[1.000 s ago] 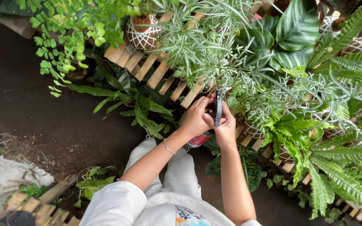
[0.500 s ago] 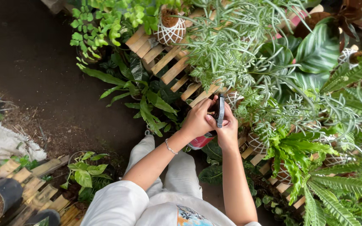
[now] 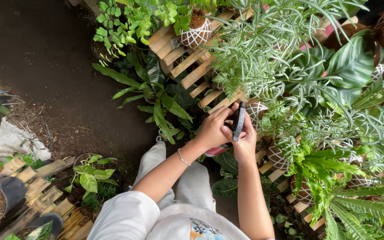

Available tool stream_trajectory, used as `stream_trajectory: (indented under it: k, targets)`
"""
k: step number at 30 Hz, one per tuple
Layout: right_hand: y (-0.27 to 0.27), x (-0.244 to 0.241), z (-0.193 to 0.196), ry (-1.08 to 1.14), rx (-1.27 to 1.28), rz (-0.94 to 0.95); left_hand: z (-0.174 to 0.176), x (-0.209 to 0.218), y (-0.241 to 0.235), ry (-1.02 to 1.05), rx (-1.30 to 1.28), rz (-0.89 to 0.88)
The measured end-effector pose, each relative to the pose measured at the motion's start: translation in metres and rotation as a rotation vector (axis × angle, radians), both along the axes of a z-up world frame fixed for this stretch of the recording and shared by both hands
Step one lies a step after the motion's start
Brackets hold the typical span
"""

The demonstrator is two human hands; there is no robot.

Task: The person sprays water from a bottle onto various green plants on wooden racks and touches the leaves by hand.

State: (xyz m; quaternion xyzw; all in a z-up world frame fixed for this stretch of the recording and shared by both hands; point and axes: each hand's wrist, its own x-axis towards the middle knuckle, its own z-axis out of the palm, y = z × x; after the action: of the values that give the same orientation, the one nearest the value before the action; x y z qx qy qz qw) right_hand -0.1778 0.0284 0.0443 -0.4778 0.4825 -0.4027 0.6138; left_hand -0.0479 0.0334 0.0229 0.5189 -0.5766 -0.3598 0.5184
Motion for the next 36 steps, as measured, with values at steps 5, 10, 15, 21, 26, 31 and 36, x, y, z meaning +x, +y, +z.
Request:
stream_trajectory:
  k: [5, 10, 15, 21, 26, 31, 36]
  targets:
    - [0.000, 0.009, 0.003, -0.049, 0.020, -0.015, 0.001, 0.005, 0.001, -0.100, -0.037, 0.018]
    - [0.002, 0.017, -0.001, -0.157, 0.090, -0.050, 0.001, 0.014, 0.002, -0.079, -0.056, -0.014]
    - [0.001, 0.022, -0.009, 0.032, -0.007, -0.024, -0.002, 0.025, 0.006, -0.066, 0.010, 0.039]
    - [-0.001, 0.032, -0.011, 0.038, -0.082, 0.026, -0.001, 0.034, 0.004, -0.060, 0.063, 0.031]
    - [0.006, 0.040, 0.002, -0.008, 0.006, -0.025, 0.009, 0.044, 0.004, -0.050, -0.035, -0.044]
    - [0.011, 0.046, 0.021, -0.007, -0.203, -0.011, 0.023, 0.052, 0.000, -0.071, -0.115, -0.068]
    - [0.018, 0.049, 0.030, 0.056, -0.249, -0.083, 0.029, 0.052, -0.003, -0.145, -0.141, -0.111]
